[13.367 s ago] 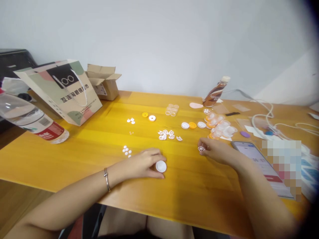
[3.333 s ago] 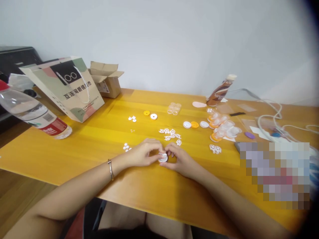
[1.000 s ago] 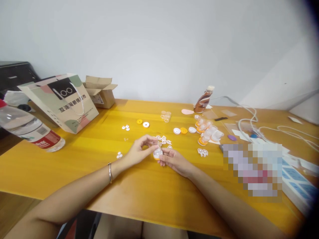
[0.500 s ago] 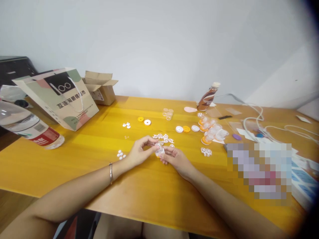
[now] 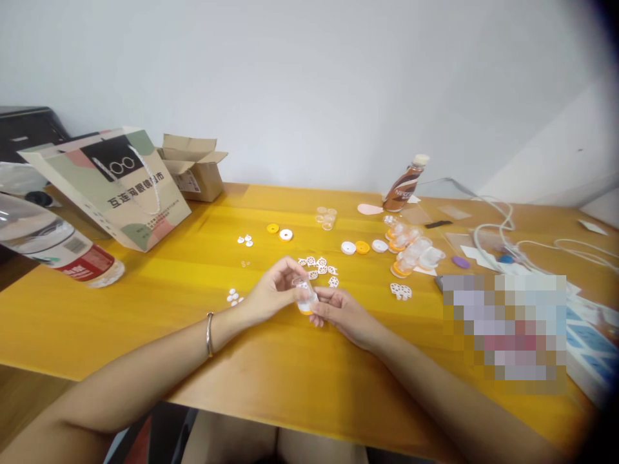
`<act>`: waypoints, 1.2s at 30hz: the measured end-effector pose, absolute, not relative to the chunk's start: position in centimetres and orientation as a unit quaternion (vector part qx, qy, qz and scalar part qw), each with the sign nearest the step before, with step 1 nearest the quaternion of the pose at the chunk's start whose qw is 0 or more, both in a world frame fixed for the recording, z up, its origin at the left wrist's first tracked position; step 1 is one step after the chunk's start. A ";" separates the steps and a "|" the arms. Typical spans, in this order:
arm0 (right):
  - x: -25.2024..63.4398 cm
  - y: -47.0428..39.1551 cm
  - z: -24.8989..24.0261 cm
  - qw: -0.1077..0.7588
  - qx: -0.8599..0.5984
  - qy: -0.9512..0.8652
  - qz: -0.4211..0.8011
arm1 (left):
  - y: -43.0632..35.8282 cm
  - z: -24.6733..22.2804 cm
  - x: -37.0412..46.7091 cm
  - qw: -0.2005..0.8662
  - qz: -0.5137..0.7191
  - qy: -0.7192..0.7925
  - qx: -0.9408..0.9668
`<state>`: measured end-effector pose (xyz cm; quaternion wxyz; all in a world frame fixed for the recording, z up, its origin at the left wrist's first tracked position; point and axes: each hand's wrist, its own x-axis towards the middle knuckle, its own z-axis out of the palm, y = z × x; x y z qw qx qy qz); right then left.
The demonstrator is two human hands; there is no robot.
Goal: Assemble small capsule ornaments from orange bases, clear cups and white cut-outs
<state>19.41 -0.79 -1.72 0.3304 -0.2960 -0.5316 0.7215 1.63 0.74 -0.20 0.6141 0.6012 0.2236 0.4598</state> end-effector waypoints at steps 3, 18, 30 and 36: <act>19.4 -0.9 -1.9 0.329 -0.292 -0.532 0.724 | 1.4 1.1 0.5 0.668 0.348 0.178 0.633; 19.6 -0.3 -1.8 0.332 -0.346 -0.575 0.663 | 1.7 2.3 -0.4 0.430 0.287 0.295 0.803; 19.5 -0.2 -1.6 0.355 -0.358 -0.571 0.647 | 1.2 1.7 0.1 0.465 0.326 0.237 0.788; 19.5 -0.3 -1.5 0.350 -0.356 -0.575 0.648 | 1.5 1.3 0.1 0.413 0.351 0.343 0.767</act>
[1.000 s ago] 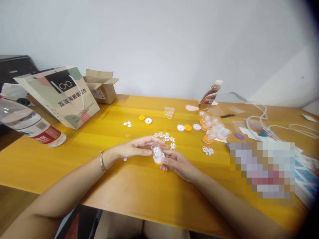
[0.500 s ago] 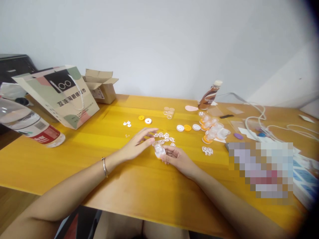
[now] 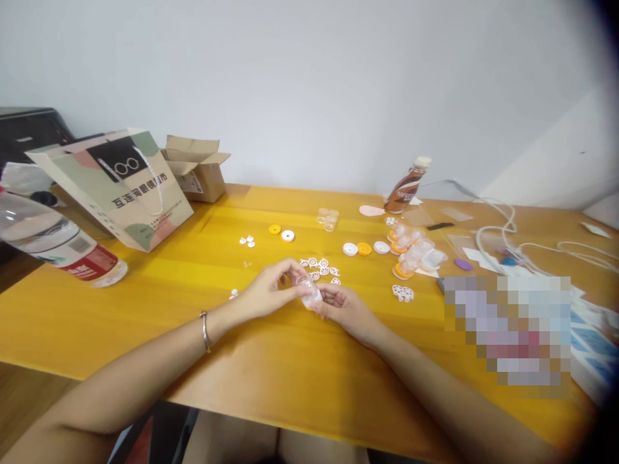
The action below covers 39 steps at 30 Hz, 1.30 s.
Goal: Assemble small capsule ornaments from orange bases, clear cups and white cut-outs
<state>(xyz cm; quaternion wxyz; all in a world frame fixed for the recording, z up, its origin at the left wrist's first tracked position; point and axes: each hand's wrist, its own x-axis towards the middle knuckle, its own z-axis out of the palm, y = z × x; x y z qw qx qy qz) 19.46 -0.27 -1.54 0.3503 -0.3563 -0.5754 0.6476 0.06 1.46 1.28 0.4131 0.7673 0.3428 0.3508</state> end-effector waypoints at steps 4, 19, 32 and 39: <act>19.5 -0.3 -1.5 0.358 -0.351 -0.561 0.659 | 1.7 1.5 -0.2 0.503 0.331 0.221 0.767; 19.3 -0.2 -1.6 0.377 -0.359 -0.560 0.644 | 1.5 1.2 -0.1 0.442 0.347 0.318 0.764; 19.4 -0.4 -1.6 0.357 -0.356 -0.567 0.651 | 1.0 1.4 0.2 0.433 0.332 0.339 0.766; 19.6 -0.3 -1.8 0.368 -0.341 -0.548 0.669 | 1.3 1.9 -0.4 0.461 0.320 0.282 0.778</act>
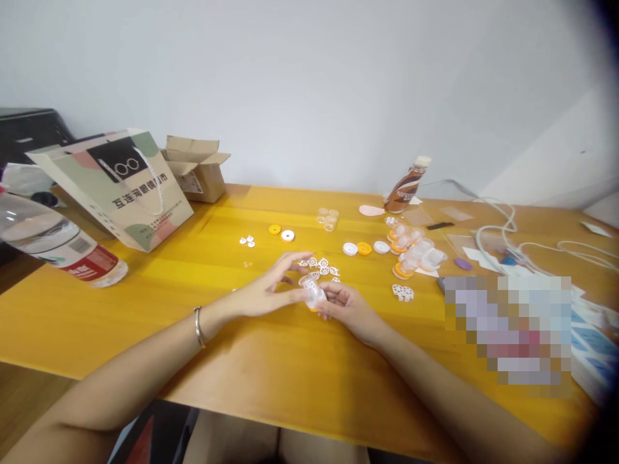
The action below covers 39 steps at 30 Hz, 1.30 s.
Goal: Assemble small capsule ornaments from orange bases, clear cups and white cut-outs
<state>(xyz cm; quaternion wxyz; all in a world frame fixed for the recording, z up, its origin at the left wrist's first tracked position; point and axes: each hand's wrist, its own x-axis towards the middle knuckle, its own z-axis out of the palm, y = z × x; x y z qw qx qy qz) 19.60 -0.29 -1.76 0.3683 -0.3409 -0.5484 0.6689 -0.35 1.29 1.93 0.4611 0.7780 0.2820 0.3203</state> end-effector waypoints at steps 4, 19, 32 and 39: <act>19.4 -0.4 -1.8 0.333 -0.357 -0.569 0.662 | 0.8 2.4 -0.2 0.439 0.271 0.263 0.815; 19.6 -0.9 -1.2 0.304 -0.322 -0.649 0.619 | 0.0 2.4 0.1 0.290 0.270 0.304 0.866; 20.6 -0.3 -0.1 0.374 -0.385 -0.776 0.332 | -1.1 2.4 0.9 0.222 0.295 0.308 0.877; 26.1 2.4 3.1 0.541 -0.510 -0.632 0.219 | 0.3 1.8 0.2 0.156 0.321 0.327 0.875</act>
